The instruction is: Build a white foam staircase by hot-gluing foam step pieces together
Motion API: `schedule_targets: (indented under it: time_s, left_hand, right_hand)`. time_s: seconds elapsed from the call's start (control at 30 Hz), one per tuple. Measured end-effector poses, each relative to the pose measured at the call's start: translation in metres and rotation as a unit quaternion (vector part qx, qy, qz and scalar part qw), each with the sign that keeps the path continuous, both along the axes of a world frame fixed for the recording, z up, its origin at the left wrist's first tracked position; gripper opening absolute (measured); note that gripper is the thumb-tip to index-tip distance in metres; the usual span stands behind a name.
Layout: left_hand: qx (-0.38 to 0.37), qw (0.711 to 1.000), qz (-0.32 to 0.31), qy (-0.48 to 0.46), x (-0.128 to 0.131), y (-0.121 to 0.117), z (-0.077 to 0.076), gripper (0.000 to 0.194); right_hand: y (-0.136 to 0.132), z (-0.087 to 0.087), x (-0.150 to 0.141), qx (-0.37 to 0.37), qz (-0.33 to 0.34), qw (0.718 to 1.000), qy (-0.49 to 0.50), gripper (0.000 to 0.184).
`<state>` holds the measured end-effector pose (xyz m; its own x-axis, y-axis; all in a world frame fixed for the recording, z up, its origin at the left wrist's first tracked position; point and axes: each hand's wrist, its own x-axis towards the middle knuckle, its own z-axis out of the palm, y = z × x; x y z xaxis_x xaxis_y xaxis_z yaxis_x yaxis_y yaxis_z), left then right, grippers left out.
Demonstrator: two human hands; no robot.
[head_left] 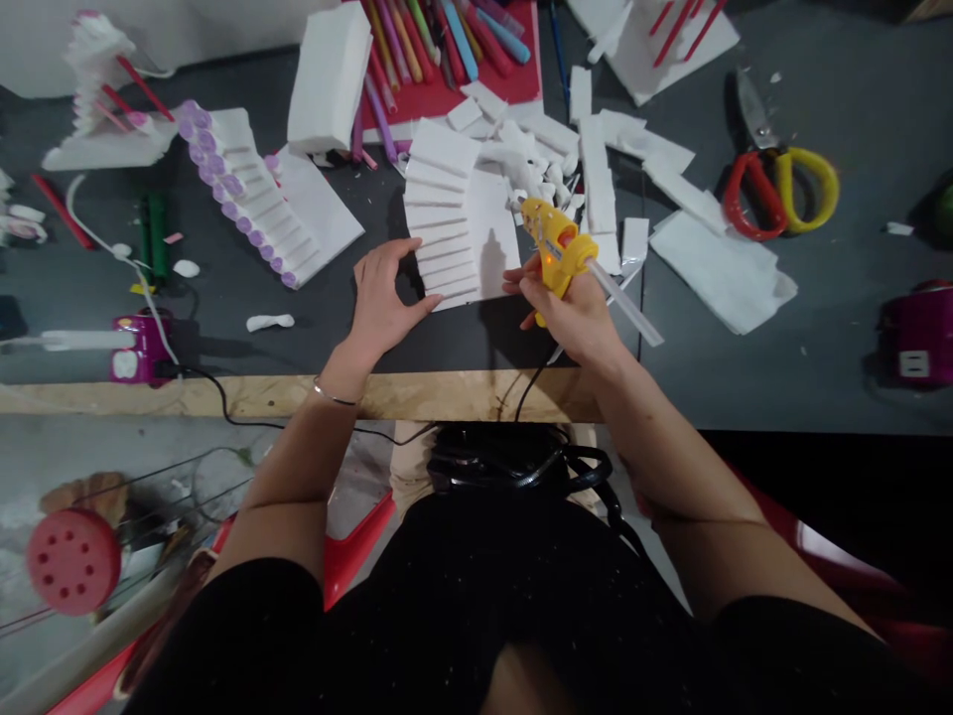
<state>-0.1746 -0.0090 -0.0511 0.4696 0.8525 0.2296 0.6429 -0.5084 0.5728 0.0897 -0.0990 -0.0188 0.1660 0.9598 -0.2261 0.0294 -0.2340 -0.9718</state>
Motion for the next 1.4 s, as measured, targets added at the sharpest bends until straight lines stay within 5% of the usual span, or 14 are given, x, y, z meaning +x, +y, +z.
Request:
schedule_targets:
  time_s: [1.0,1.4]
  left_hand:
    - [-0.03,0.999,0.015,-0.005,0.005,0.002,-0.007,0.075]
    - [-0.032,0.999,0.023,0.012,0.007,-0.003,0.006,0.075]
  right_hand:
    - [-0.001,-0.004,0.005,-0.016,0.023,0.999,-0.018,0.037]
    - [-0.001,-0.011,0.007,0.008,0.025,1.0,0.001,0.045]
